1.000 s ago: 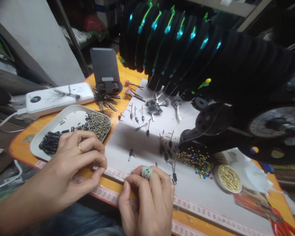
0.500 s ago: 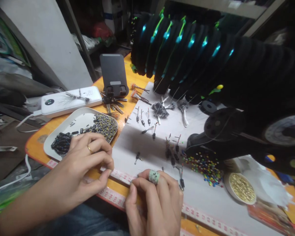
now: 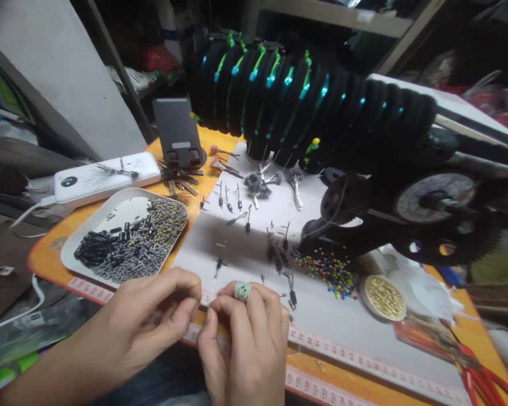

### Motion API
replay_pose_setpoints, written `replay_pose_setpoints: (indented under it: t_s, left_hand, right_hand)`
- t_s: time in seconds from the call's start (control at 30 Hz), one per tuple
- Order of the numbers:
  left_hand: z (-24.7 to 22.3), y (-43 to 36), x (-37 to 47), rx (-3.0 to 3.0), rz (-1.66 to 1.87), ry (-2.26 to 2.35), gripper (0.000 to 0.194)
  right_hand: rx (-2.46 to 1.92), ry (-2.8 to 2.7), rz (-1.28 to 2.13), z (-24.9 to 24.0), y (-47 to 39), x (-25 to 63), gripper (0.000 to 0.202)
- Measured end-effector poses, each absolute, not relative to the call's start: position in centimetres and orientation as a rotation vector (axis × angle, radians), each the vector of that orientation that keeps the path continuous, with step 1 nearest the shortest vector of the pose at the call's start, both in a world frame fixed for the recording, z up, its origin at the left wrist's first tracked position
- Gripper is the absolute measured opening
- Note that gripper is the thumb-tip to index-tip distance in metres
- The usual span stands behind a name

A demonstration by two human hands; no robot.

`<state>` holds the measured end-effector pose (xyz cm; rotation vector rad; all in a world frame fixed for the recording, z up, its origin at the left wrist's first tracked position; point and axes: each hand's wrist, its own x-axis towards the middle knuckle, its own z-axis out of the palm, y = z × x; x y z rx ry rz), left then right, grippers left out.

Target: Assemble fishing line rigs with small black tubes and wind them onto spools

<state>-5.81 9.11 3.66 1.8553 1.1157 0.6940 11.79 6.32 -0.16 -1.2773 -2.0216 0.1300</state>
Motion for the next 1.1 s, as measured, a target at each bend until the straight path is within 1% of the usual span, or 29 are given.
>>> replay_pose_setpoints:
  t_s: [0.1, 0.3, 0.43, 0.53, 0.6, 0.7, 0.87, 0.97, 1.1]
  left_hand:
    - [3.4, 9.0, -5.9, 1.944, 0.692, 1.145, 0.013]
    - [3.8, 9.2, -6.4, 1.955, 0.671, 1.159, 0.013]
    - [4.3, 9.1, -6.5, 1.932, 0.604, 1.127, 0.014]
    - [4.3, 9.0, -6.4, 1.979, 0.624, 1.094, 0.032]
    - [4.2, 8.9, -6.2, 1.987, 0.664, 1.044, 0.036]
    - [4.0, 9.1, -5.8, 1.953, 0.727, 1.008, 0.028]
    - [4.2, 9.3, -5.3, 1.862, 0.761, 1.022, 0.021]
    - [4.4, 9.5, -5.1, 1.818, 0.744, 1.025, 0.017]
    - [4.9, 9.4, -5.0, 1.779, 0.665, 1.034, 0.015]
  right_hand:
    - [-1.288, -2.021, 0.137, -0.3, 6.3, 11.7, 0.011]
    - [-1.304, -2.011, 0.120, -0.3, 6.3, 11.7, 0.010]
    - [-1.252, -2.009, 0.187, 0.1, 6.3, 12.0, 0.014]
    - [-1.234, -1.964, 0.286, 0.4, 6.2, 12.3, 0.015]
    - [-1.246, -1.945, 0.333, 0.6, 6.1, 12.5, 0.015]
    - [-1.269, -1.942, 0.315, 0.7, 6.0, 12.7, 0.015]
    - [-1.233, -1.997, 0.019, 0.9, 5.8, 13.0, 0.015]
    - [-1.238, -1.942, -0.113, 1.1, 5.5, 12.7, 0.015]
    - [-1.204, -1.923, -0.174, 1.3, 5.3, 12.3, 0.017]
